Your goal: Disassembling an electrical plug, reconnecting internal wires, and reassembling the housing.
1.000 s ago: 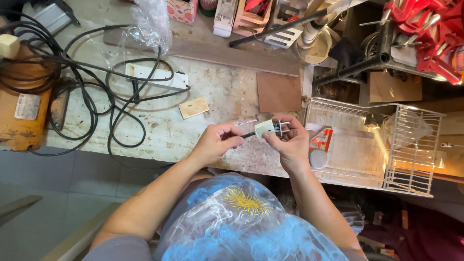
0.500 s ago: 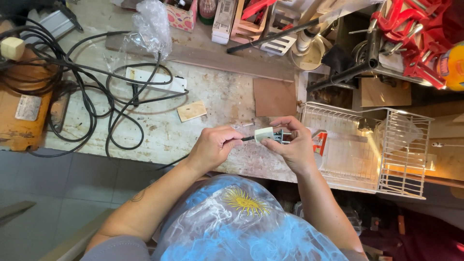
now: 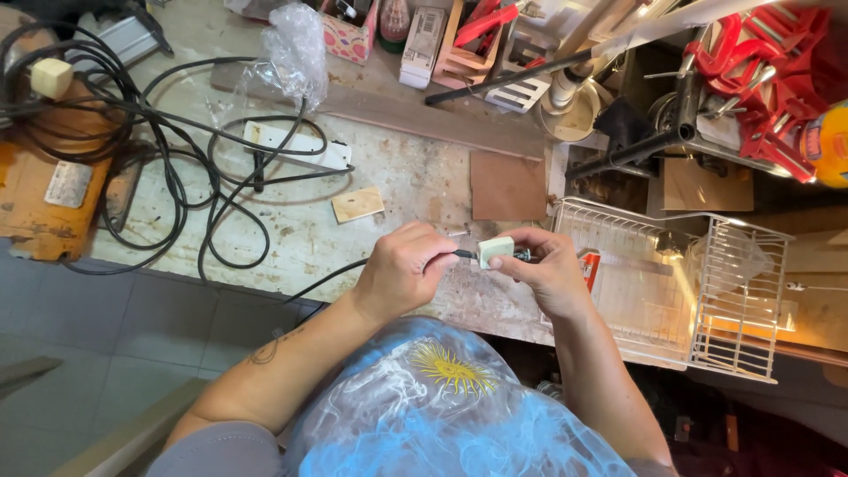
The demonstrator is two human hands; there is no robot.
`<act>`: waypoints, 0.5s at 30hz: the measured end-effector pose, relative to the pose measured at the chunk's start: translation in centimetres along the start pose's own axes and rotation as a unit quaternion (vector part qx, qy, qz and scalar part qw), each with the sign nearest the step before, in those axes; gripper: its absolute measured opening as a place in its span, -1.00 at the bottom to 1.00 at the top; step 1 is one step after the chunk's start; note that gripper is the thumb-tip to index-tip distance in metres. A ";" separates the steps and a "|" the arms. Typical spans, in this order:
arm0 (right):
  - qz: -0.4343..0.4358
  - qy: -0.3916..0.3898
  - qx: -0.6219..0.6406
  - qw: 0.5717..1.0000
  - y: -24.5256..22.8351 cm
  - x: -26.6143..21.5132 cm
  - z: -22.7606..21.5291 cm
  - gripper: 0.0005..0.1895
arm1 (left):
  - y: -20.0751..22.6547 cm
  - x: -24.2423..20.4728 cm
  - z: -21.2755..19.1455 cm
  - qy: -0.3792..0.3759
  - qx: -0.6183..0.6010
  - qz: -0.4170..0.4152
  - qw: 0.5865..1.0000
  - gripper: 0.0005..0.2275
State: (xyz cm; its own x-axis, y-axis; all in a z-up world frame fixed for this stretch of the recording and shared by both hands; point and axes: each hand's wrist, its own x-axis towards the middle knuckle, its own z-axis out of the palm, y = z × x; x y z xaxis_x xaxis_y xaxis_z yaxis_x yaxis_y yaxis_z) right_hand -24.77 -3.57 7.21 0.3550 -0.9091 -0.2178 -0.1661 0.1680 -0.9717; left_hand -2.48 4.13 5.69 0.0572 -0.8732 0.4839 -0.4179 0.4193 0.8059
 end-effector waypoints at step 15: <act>-0.096 0.020 -0.066 0.993 -1.1 -1.2 -0.1 -0.55 | 1.3 1.3 -0.1 -0.042 0.061 -0.045 0.996 -0.89</act>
State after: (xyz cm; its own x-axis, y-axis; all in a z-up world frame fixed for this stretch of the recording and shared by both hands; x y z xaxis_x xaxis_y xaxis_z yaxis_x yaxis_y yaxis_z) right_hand -25.07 -2.70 8.59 0.3548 -0.9347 -0.0227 -0.2181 -0.0591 -0.9741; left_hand -2.80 3.57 7.39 0.0263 -0.9256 0.3775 -0.5210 0.3096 0.7954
